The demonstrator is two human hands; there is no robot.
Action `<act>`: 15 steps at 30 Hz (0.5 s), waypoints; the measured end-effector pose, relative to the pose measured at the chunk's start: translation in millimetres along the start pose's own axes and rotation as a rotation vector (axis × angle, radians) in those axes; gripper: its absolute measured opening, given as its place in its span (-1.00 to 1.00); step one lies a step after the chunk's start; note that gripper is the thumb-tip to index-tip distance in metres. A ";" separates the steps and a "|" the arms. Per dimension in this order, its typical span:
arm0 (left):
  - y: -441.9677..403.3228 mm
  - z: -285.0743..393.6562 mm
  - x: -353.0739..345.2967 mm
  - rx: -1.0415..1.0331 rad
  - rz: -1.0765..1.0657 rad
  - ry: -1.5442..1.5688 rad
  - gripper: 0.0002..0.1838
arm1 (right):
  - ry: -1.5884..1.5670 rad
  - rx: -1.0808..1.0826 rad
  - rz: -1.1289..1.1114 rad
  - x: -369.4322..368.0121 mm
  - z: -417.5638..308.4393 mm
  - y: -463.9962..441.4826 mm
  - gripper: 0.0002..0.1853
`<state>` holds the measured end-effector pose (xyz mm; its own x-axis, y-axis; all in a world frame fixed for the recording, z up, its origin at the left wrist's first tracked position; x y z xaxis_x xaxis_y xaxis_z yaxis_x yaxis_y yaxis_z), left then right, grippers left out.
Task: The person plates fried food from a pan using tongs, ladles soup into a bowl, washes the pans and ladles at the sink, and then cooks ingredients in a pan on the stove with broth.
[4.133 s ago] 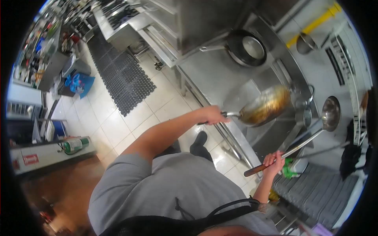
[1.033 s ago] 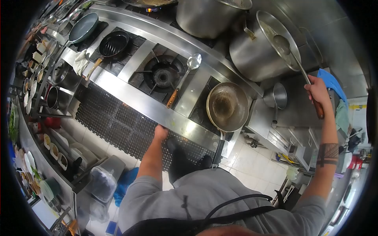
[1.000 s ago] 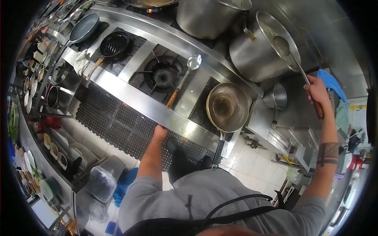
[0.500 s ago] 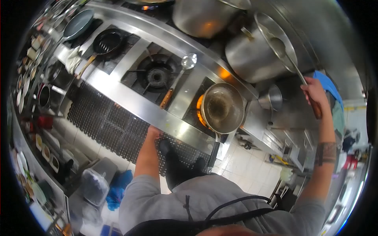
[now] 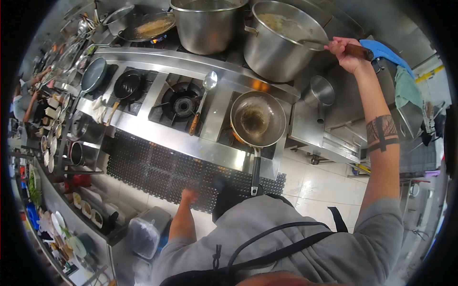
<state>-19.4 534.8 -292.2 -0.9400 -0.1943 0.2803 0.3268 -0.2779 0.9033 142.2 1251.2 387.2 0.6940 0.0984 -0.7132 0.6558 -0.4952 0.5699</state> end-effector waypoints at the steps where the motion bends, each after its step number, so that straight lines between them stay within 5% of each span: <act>1: 14.5 -16.1 -0.8 0.098 0.037 0.089 -0.83 | 0.022 -0.008 -0.084 0.3 -4.4 4.1 -0.43; 8: 144.3 -48.9 -39.4 0.103 0.170 0.491 -0.78 | -0.023 -0.141 -0.158 2.1 -24.1 36.8 -0.39; 15: 222.5 -67.2 -134.7 0.064 0.310 0.578 -0.86 | 0.118 -0.205 -0.306 11.4 -66.0 26.7 -0.37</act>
<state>186.4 435.9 -150.8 -0.5935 -0.7353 0.3273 0.5507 -0.0744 0.8314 187.2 1296.1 421.3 0.4783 0.3192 -0.8181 0.8756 -0.2456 0.4160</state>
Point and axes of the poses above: each hand's wrist, its own y-axis away from the middle knuckle, its own x-axis out of the back of the hand, z = x × y, the point moved 6 cm from there along -y, towards the middle knuckle, and after that the axes turned 13 degrees about -y, right-handed, at the moved point
